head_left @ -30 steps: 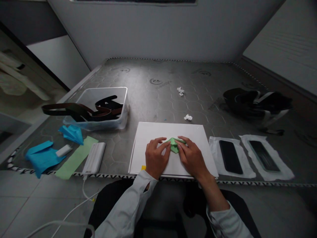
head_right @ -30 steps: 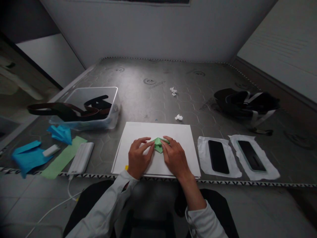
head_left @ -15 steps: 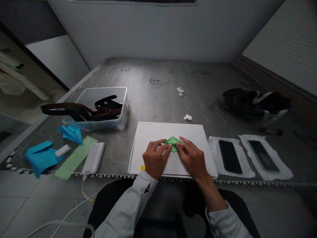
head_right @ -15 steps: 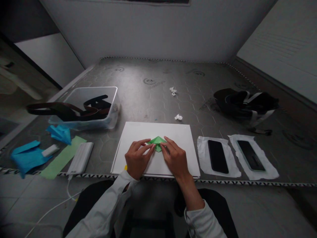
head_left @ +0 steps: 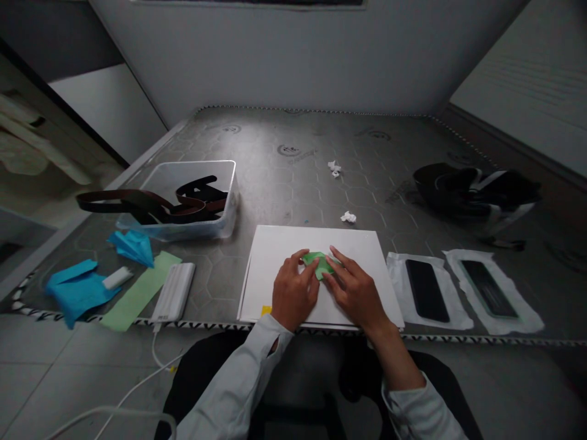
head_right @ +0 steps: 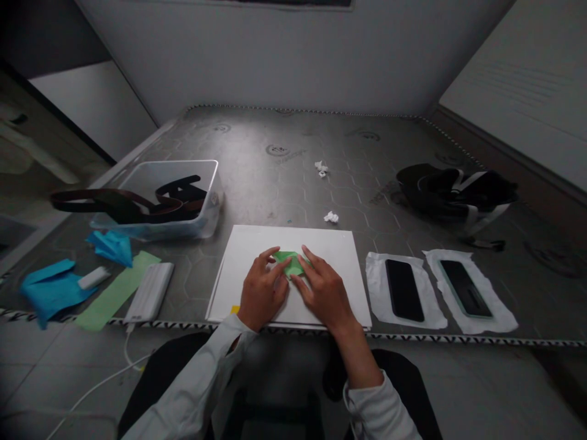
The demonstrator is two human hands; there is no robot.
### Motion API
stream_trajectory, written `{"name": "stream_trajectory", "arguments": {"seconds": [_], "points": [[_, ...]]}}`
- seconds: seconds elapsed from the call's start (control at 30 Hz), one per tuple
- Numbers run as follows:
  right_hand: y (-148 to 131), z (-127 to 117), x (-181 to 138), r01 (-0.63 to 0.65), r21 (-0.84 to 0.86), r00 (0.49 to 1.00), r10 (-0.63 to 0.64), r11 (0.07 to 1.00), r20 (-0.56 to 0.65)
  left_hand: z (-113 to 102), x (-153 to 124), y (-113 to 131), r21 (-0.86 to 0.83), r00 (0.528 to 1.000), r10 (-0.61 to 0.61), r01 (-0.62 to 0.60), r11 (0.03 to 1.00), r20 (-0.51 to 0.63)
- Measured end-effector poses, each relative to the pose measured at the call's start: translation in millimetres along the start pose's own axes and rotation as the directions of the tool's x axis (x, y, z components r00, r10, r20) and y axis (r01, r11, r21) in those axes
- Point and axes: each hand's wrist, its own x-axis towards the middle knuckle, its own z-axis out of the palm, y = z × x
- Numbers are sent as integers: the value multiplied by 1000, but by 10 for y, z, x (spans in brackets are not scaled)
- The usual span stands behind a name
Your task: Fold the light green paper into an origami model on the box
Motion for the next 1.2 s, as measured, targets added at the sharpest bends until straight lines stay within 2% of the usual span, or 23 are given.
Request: {"name": "stream_trajectory", "arguments": {"seconds": [0.2, 0.43, 0.53, 0.67, 0.73, 0.83, 0.9, 1.03, 1.13, 1.2], "points": [[77, -36, 6, 65, -62, 996, -61, 996, 64, -8, 17, -12, -26, 996, -82, 84, 996, 45], [125, 16, -21, 7, 9, 999, -7, 1000, 48, 34, 29, -61, -9, 994, -92, 92, 996, 54], [114, 16, -24, -15, 86, 1000, 13, 996, 27, 38, 34, -66, -38, 990, -132, 134, 990, 45], [38, -13, 2, -108, 273, 994, 111, 956, 3, 37, 46, -72, -229, 986, -164, 164, 960, 17], [-5, -36, 24, -158, 317, 985, 172, 935, -16, 26, 58, -78, -352, 984, -179, 165, 921, -6], [-42, -67, 53, -204, 340, 974, 226, 918, -26, -10, 79, -86, -505, 960, -281, 246, 828, 6], [-44, -80, 61, -212, 359, 972, 233, 909, -17, -41, 90, -89, -560, 947, -318, 290, 776, 51], [-27, -93, 55, -194, 397, 978, 209, 897, 5, -70, 94, -88, -643, 941, -306, 323, 695, 143], [-27, -96, 49, -210, 419, 976, 216, 883, 35, -63, 93, -90, -720, 900, -372, 412, 559, 227], [-40, -91, 52, -259, 455, 961, 272, 852, 37, -63, 100, -93, -765, 881, -401, 434, 476, 250]]}}
